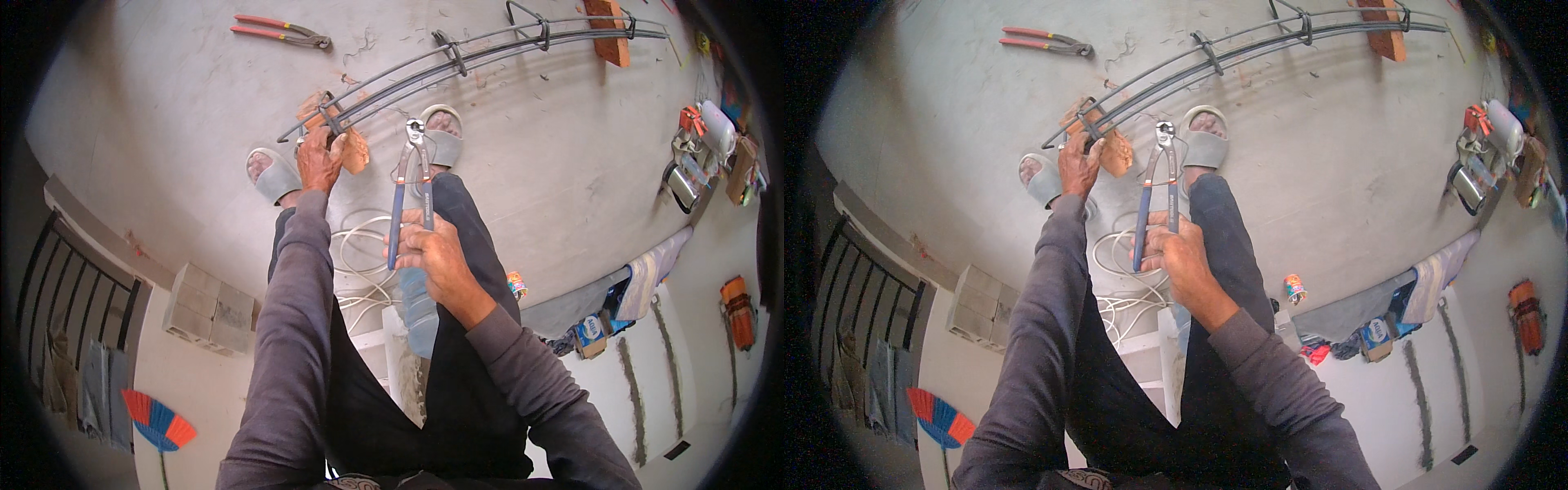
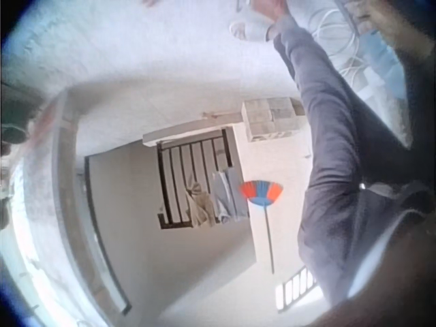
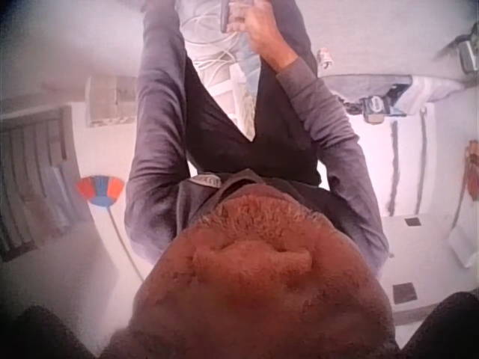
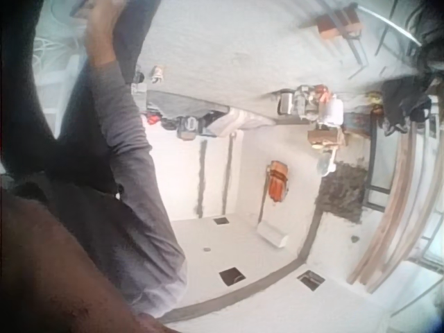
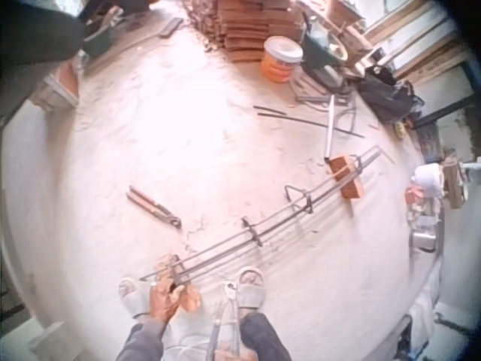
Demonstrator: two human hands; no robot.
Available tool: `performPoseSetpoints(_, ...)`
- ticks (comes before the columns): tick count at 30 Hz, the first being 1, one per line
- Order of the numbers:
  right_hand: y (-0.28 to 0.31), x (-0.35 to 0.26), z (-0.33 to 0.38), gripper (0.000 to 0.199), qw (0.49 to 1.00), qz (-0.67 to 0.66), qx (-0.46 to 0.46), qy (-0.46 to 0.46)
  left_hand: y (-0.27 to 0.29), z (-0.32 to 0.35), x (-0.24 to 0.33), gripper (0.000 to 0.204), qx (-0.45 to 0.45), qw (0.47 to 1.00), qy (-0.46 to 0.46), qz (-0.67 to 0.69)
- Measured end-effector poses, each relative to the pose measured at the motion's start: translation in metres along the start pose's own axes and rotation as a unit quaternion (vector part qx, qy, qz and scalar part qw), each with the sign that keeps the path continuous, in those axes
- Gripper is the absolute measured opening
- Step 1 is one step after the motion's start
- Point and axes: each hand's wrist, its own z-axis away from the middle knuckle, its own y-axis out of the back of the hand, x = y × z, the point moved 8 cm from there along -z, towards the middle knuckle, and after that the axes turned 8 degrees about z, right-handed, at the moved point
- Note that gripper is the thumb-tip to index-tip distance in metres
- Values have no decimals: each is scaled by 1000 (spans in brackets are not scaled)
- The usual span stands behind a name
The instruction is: The person sits on the floor and uses pliers to bend and secure metal rods into a rectangular frame structure. They manipulate the metal bars, using bricks as supports, and twist wire ties to fasten the joints.
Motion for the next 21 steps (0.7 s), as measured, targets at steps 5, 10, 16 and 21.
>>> performPoseSetpoints(5, 14, 5, -1, 41, 997, -72, 35, 22, 3, 1, 4, 28, 32, 999, -25, 33)
performPoseSetpoints(10, 21, -5, 1, 39, 995, -72, 67, 31, 2, -1, 1, 26, 17, 1000, -22, -10)
performPoseSetpoints(16, 28, -30, -2, 39, 995, -77, 35, 59, 5, 1, 7, 24, 27, 999, -33, -2)
performPoseSetpoints(21, 64, -33, -18, 44, 991, -121, 10, 65, 3, 1, 6, 24, 25, 999, -26, 18)
